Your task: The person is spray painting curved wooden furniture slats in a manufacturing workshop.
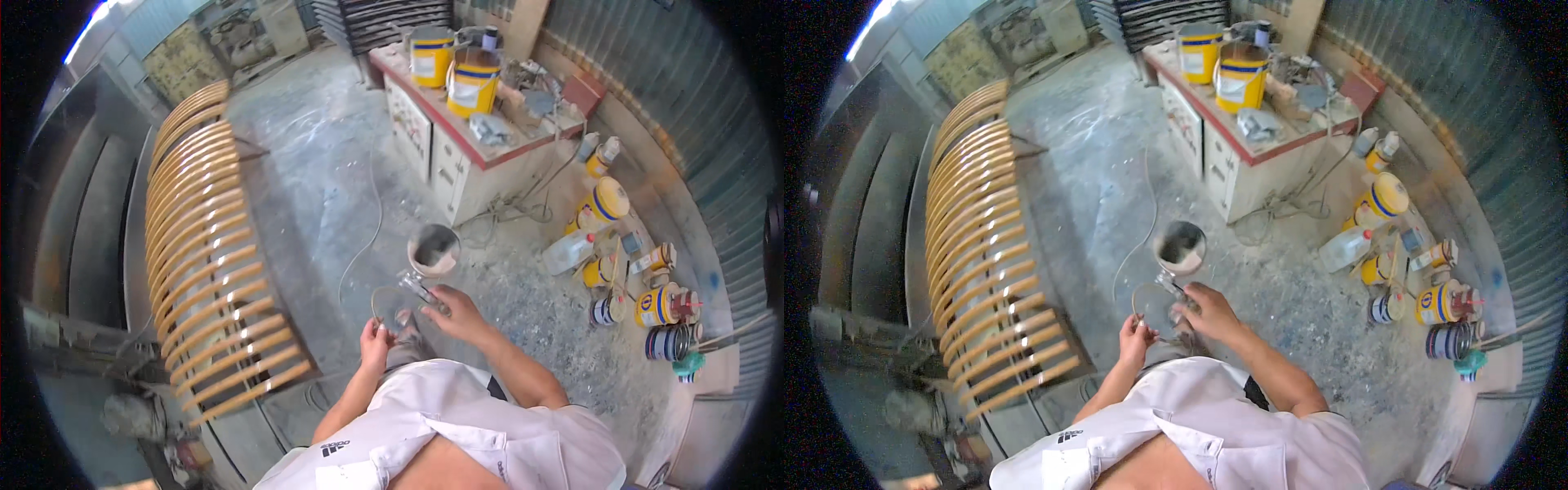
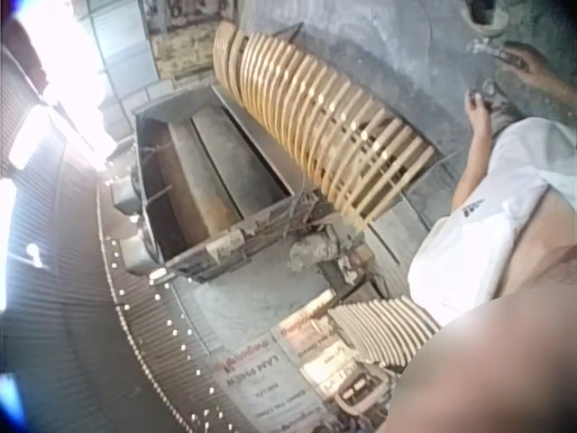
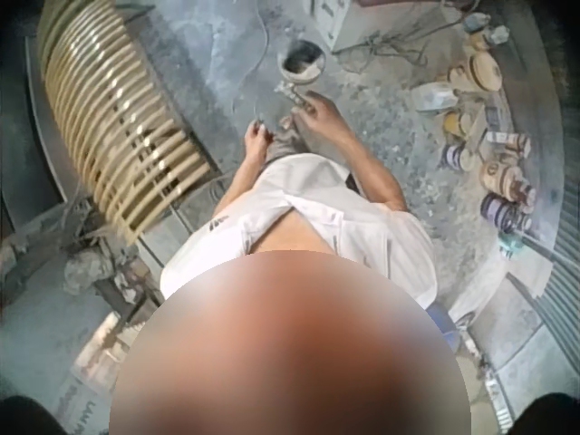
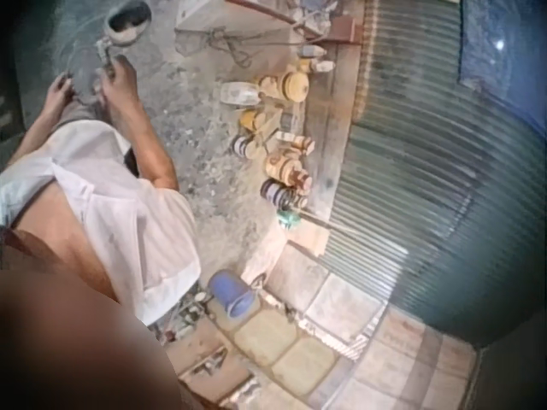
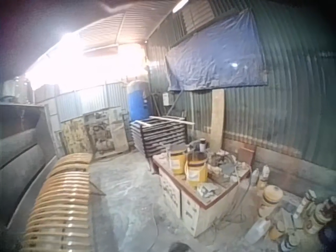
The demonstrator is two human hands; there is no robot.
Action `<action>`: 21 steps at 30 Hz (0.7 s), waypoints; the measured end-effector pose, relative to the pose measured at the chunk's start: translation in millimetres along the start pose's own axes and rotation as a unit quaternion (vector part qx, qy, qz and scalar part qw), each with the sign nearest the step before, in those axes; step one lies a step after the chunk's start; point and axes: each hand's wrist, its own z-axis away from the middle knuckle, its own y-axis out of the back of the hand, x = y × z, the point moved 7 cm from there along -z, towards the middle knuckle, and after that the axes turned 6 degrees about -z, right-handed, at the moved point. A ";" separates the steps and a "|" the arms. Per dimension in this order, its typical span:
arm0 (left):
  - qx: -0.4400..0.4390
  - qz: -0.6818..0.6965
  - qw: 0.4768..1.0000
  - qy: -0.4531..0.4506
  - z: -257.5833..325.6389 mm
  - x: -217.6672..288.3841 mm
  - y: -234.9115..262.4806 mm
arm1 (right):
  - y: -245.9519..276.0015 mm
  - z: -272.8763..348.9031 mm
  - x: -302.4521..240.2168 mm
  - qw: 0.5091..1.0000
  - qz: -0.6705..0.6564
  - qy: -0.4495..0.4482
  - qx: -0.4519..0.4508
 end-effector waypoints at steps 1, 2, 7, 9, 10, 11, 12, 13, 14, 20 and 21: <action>-0.007 0.002 1.000 0.000 -24.3 24.2 -15.9 | 10.6 -14.7 6.0 1.000 0.006 -0.001 0.004; -0.037 -0.038 0.999 -0.011 -47.9 49.1 -34.8 | 20.1 -21.4 18.8 0.999 -0.001 -0.045 0.022; -0.196 -0.128 0.966 -0.112 -178.7 151.9 -164.2 | 77.3 -44.3 72.9 0.980 0.054 -0.121 0.149; -0.246 -0.128 0.952 -0.127 -215.5 182.3 -225.4 | 106.8 -66.1 78.9 0.972 0.049 -0.114 0.201; -0.280 -0.113 0.942 -0.143 -231.9 195.9 -253.3 | 117.0 -78.8 84.6 0.966 0.075 -0.117 0.219; -0.313 -0.098 0.933 -0.149 -241.6 203.5 -274.2 | 125.0 -89.5 89.7 0.958 0.101 -0.128 0.234; -0.327 -0.087 0.933 -0.125 -246.0 215.1 -294.0 | 132.3 -103.7 97.7 0.953 0.115 -0.160 0.230; -0.334 -0.074 0.934 -0.104 -251.5 222.8 -305.9 | 139.4 -121.8 105.7 0.949 0.126 -0.188 0.219; -0.345 -0.090 0.931 -0.078 -262.2 212.5 -309.8 | 150.6 -145.6 100.8 0.954 0.130 -0.157 0.222; -0.276 -0.571 0.719 -0.284 -382.8 172.7 -306.4 | 196.7 -213.6 130.1 0.947 0.128 -0.115 0.269; -0.269 -0.571 0.718 -0.292 -402.9 194.2 -318.4 | 202.5 -217.8 134.6 0.940 0.128 -0.120 0.292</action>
